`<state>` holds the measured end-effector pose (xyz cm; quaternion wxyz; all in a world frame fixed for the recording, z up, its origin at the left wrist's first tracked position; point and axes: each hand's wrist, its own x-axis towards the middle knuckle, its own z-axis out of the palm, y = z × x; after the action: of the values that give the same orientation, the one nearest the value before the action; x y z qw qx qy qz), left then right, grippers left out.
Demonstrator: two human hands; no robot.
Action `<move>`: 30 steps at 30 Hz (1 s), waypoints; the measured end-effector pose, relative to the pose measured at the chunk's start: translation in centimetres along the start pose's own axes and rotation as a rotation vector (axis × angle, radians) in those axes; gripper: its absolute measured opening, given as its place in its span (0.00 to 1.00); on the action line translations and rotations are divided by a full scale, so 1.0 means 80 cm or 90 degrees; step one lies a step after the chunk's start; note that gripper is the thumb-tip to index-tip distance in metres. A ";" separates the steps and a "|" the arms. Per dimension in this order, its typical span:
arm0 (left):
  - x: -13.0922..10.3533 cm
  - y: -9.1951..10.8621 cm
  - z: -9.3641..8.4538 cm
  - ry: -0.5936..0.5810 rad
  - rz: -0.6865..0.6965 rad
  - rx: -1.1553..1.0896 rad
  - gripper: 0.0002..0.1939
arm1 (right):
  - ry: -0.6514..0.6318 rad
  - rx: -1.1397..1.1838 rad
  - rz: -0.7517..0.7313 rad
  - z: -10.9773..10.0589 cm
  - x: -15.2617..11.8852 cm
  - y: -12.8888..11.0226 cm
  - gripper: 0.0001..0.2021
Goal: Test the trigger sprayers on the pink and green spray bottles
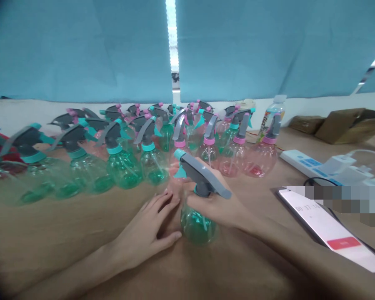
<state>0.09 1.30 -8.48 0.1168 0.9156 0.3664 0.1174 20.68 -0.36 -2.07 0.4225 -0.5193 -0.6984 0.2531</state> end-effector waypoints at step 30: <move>-0.223 -0.040 -0.097 0.359 -0.185 -0.101 0.23 | -0.285 0.152 -0.182 0.226 0.025 -0.168 0.22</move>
<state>-16.84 -7.87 -4.46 0.0971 0.7729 0.5012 0.3769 -1.82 -1.44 -0.09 0.3470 -0.2936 -0.8057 0.3798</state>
